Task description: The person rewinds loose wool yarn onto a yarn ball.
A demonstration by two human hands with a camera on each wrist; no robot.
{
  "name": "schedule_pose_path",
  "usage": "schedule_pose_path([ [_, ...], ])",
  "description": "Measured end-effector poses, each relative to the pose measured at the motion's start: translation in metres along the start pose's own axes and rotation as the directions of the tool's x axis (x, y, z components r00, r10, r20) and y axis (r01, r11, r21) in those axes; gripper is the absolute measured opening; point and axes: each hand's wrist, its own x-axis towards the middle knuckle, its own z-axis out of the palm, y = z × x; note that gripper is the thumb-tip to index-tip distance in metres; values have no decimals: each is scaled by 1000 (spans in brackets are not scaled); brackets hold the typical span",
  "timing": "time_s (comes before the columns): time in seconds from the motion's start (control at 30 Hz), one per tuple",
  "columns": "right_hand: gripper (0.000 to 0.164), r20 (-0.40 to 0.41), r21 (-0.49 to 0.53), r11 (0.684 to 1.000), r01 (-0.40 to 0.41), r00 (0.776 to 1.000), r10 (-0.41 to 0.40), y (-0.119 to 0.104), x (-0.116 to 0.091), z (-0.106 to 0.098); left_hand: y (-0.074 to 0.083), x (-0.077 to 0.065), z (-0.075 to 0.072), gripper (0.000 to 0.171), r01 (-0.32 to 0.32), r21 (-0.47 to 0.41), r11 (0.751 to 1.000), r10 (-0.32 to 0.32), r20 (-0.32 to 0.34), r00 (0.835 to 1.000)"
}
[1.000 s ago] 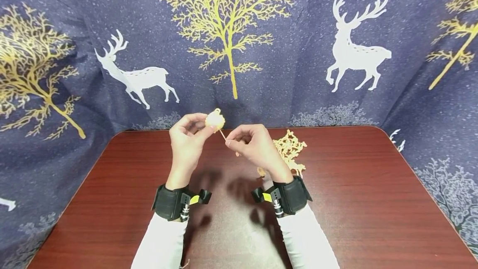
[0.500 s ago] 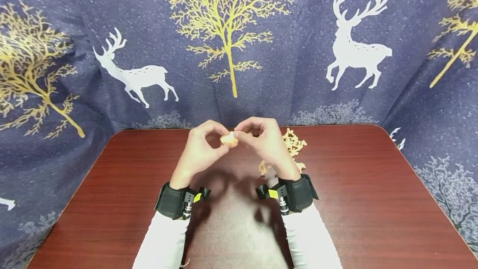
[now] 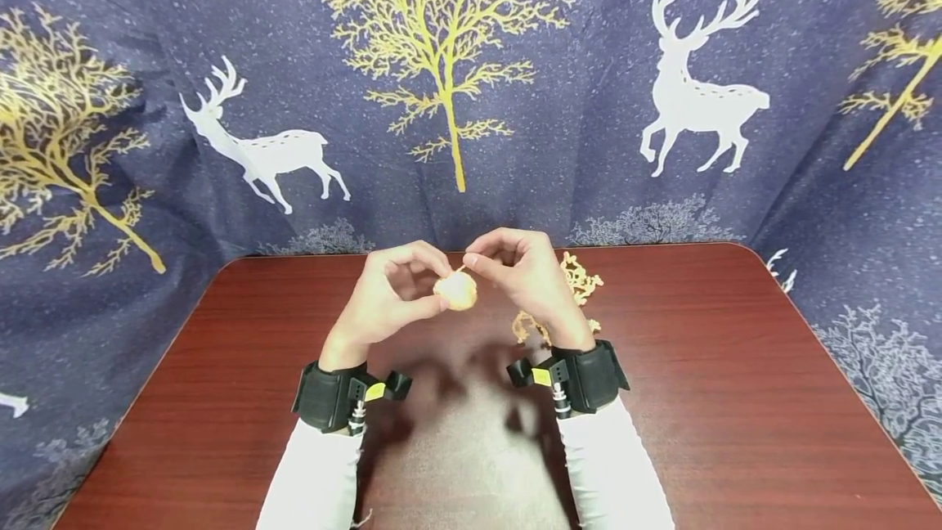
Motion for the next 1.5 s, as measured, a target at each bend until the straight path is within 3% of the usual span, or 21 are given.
schedule_pose_path([
  [0.17,11,47,-43,999,-9,999,11,3,2,7,3,1,1,30,-28,-189,982,-7,-182,983],
  [0.37,10,63,-115,992,-49,996,56,0,1,16,5,4,2,41,-70,-296,953,-48,-374,926],
  [0.53,9,84,-169,985,-42,995,57,-4,-1,21,5,6,2,32,-35,-261,965,-94,-464,881],
  [0.67,6,113,-200,980,-13,993,36,-4,-2,22,2,8,1,29,17,-145,989,-92,-530,843],
  [0.73,5,125,-204,979,-7,992,33,-5,-3,22,0,8,1,29,57,-66,996,-84,-546,834],
  [0.8,5,130,-201,980,1,991,26,-8,-4,22,-2,8,1,29,102,28,994,-71,-544,836],
  [0.87,6,128,-191,982,11,992,14,-9,-4,22,-4,7,1,29,144,123,982,-59,-524,850],
  [0.97,6,107,-173,984,32,994,-14,-11,-5,21,-5,5,0,27,176,260,949,-37,-464,885],
  [1.07,8,78,-137,989,50,996,-39,-12,-4,19,-6,4,-1,27,178,341,923,-37,-383,923],
  [1.3,9,7,-42,997,64,998,-64,-12,-3,11,-7,1,-4,24,176,436,883,-127,-140,982],
  [1.4,10,-25,-8,997,71,997,-71,-11,-3,7,-5,0,-3,28,147,436,888,-156,-15,988],
  [1.5,11,-50,26,997,75,996,-73,-10,-2,5,-3,0,-3,30,117,389,914,-153,63,986],
])
